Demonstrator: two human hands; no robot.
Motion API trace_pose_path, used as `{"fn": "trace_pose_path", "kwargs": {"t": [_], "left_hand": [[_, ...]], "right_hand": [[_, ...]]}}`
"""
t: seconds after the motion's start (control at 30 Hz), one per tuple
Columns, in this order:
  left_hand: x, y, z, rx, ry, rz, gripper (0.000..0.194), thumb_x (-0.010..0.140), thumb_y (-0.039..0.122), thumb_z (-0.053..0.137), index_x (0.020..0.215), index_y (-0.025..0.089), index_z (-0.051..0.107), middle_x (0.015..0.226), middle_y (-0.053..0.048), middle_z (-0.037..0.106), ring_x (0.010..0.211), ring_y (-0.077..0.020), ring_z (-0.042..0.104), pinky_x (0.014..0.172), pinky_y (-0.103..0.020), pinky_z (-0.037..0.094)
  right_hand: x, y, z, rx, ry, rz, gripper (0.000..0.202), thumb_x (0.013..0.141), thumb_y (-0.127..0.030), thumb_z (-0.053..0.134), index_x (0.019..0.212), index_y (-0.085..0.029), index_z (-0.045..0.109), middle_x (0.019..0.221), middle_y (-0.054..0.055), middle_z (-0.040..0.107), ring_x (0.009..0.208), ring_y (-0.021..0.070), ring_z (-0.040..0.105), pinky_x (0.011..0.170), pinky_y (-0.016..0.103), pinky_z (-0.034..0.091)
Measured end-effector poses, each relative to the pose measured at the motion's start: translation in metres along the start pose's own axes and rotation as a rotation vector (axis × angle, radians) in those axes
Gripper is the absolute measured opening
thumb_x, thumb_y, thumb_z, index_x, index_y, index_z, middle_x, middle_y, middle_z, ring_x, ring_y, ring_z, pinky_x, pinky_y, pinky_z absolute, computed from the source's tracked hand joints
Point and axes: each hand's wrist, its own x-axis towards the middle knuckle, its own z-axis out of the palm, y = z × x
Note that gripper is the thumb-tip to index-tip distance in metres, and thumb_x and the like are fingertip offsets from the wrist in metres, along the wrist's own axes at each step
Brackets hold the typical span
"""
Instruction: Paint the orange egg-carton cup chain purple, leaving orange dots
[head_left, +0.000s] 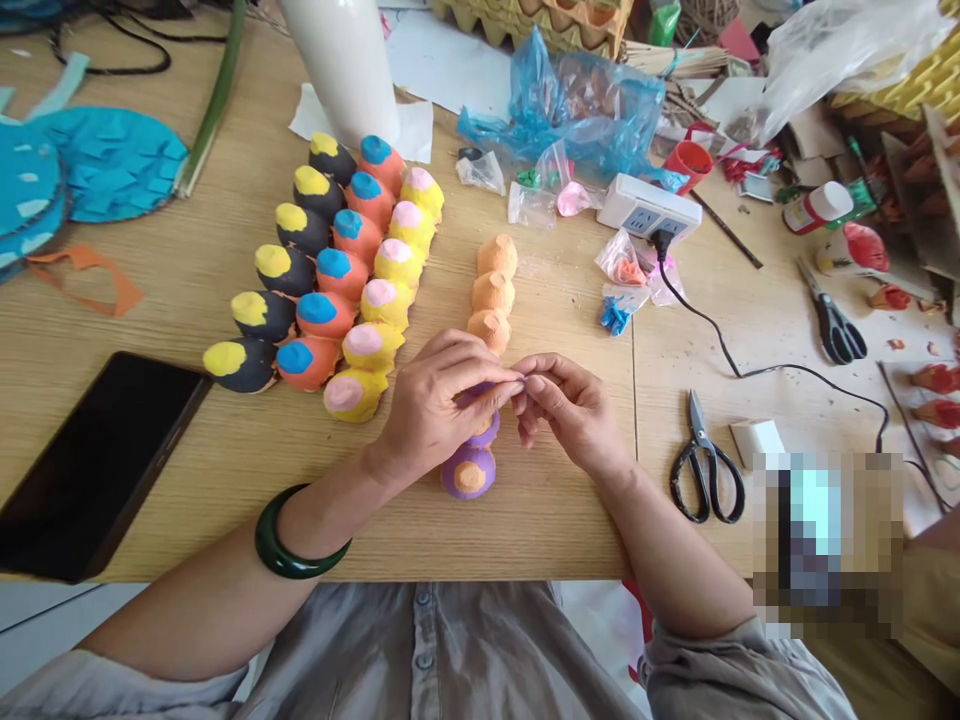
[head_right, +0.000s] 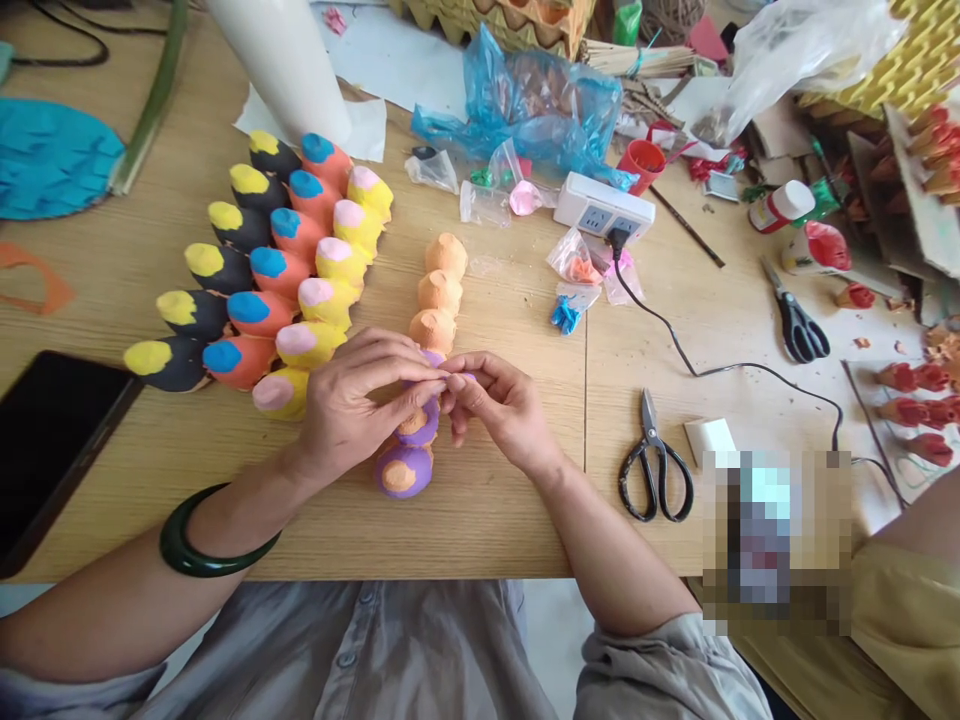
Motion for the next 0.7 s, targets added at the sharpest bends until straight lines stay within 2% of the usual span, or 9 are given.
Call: {"fn": "trace_pose_path", "kwargs": {"t": [0.07,0.17,0.3,0.4,0.53,0.7], "left_hand": [[0.0000,0.0022,0.0003,0.019,0.012,-0.011,0.004,0.107,0.028,0.081,0.108,0.025,0.083,0.101,-0.001,0.085,0.099,-0.0198,0.078,0.093,-0.035,0.064],[-0.0004,0.0043,0.0011,0.009,0.020,-0.036,0.017,0.106,0.029,0.082,0.123,0.024,0.082,0.109,-0.003,0.085,0.100,-0.0191,0.078,0.095,-0.034,0.064],[-0.0008,0.0027,0.0014,-0.040,0.014,0.018,0.007,0.107,0.019,0.079,0.110,0.024,0.083,0.102,-0.002,0.084,0.099,-0.0179,0.078,0.094,-0.032,0.062],[-0.0001,0.0015,0.0009,-0.065,0.010,0.003,0.003,0.107,0.025,0.081,0.107,0.024,0.084,0.100,-0.002,0.085,0.097,-0.0184,0.079,0.091,-0.033,0.063],[0.0009,0.0029,-0.0001,-0.082,-0.001,-0.001,0.004,0.107,0.026,0.081,0.107,0.026,0.085,0.100,-0.002,0.086,0.096,-0.0186,0.079,0.090,-0.033,0.064],[0.0001,0.0051,-0.0006,-0.038,0.019,-0.012,0.010,0.108,0.026,0.079,0.100,0.027,0.085,0.095,-0.001,0.085,0.093,-0.0189,0.079,0.090,-0.034,0.065]], "right_hand": [[0.0010,0.0004,-0.0003,0.013,0.004,0.010,0.044,0.095,-0.058,0.091,0.101,-0.020,0.070,0.074,-0.004,0.073,0.049,0.0096,0.063,0.047,0.023,0.059],[0.0015,-0.0005,0.0000,0.024,-0.022,0.031,0.043,0.098,-0.059,0.087,0.096,-0.020,0.069,0.071,-0.005,0.073,0.045,0.0088,0.061,0.045,0.022,0.059],[0.0004,-0.0029,0.0018,0.032,-0.070,0.044,0.044,0.100,-0.058,0.085,0.092,-0.019,0.069,0.073,-0.003,0.074,0.046,0.0087,0.063,0.046,0.021,0.059],[-0.0002,-0.0044,0.0027,0.074,-0.079,0.065,0.044,0.100,-0.058,0.086,0.089,-0.019,0.069,0.070,-0.004,0.072,0.044,0.0079,0.059,0.044,0.021,0.058],[-0.0003,-0.0051,0.0028,0.099,-0.080,0.096,0.047,0.099,-0.059,0.086,0.085,-0.019,0.068,0.068,-0.004,0.071,0.043,0.0076,0.056,0.043,0.021,0.057],[-0.0011,-0.0044,0.0024,0.065,-0.090,0.084,0.044,0.097,-0.058,0.088,0.090,-0.019,0.071,0.069,-0.005,0.071,0.043,0.0077,0.058,0.043,0.021,0.059]]}}
